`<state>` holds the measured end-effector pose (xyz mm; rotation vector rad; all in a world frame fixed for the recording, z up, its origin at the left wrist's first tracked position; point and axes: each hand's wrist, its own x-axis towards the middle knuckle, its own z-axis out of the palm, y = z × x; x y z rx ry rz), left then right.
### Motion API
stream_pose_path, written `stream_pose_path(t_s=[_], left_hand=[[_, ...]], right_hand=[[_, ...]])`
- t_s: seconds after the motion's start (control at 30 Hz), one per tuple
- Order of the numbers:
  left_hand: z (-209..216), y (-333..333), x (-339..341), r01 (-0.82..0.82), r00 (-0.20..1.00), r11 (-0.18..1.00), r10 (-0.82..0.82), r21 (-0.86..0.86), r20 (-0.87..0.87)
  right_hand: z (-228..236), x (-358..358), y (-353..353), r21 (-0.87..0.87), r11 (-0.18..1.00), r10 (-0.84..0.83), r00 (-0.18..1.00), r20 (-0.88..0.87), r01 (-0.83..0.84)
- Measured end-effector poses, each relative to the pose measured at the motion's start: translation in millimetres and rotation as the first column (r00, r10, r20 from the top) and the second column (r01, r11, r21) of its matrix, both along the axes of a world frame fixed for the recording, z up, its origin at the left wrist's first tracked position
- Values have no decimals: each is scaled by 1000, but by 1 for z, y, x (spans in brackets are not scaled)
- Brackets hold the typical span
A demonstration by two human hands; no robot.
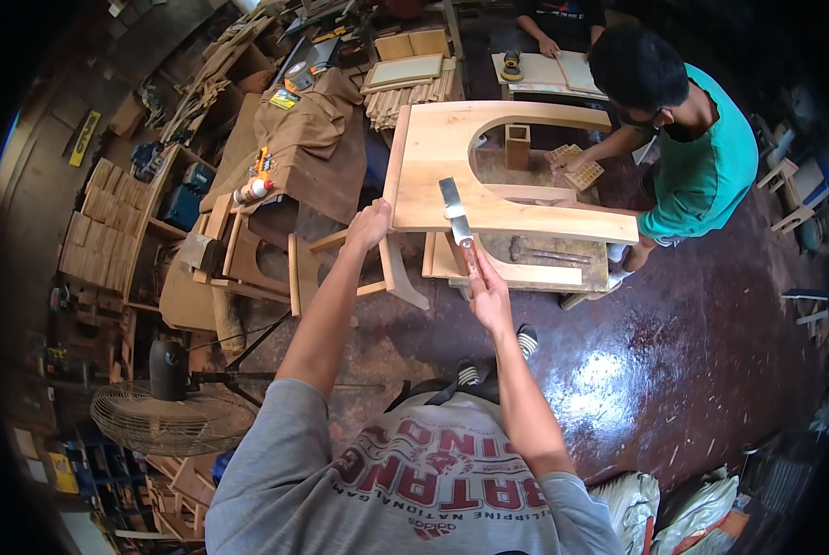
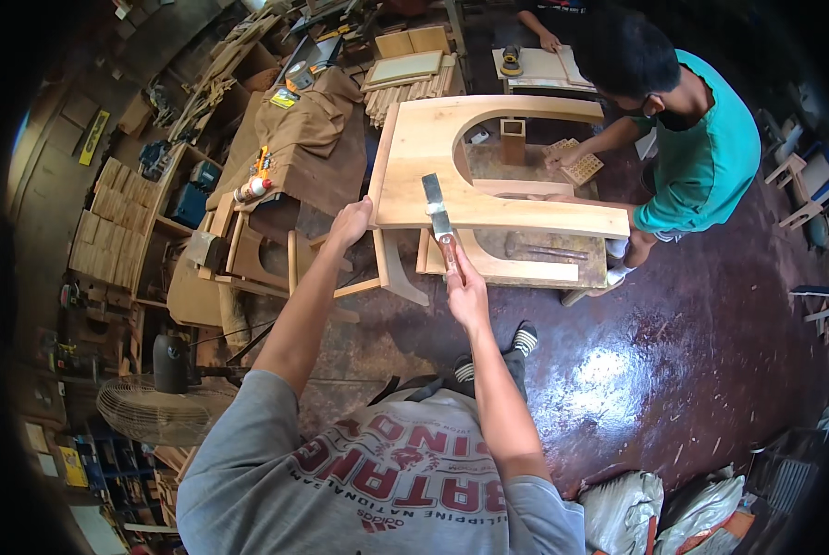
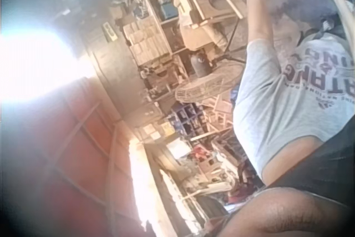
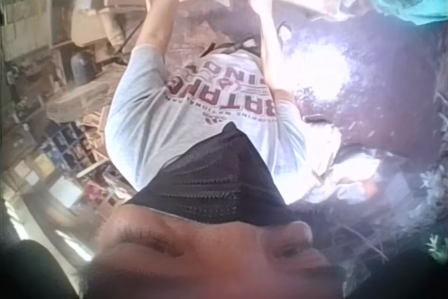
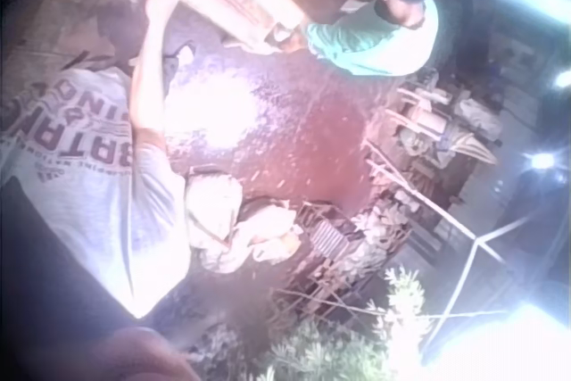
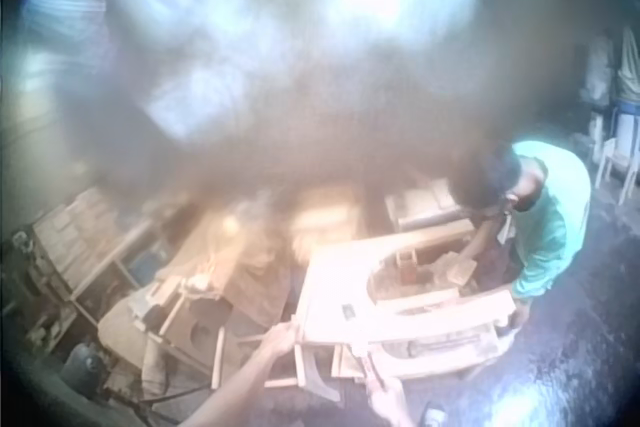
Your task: The person applies glue from a bottle onto a wooden stool seat, inserts wooden dowels into pre-drilled holes, and hammers them in with a mallet. The person then uses a chisel to scrape the wood surface and handles a sanding block.
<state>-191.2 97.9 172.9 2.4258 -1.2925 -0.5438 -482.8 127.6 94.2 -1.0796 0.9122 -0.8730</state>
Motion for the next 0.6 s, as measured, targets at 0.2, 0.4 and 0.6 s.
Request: stream_pose_path(t_s=[0.2, 0.4, 0.6], left_hand=[[-5, 2, 1, -24, 1000, 1000, 23, -18, -15], [-3, -2, 4, 6, 1000, 999, -6, 37, -11], [1, -2, 0, -25, 999, 1000, 25, 16, -30]], right_hand=[[-8, -31, 37, 22, 999, 26, 1000, 12, -26], [17, -15, -2, 77, 995, 66, 998, 13, -67], [9, -46, 11, 120, 985, 117, 992, 55, -123]])
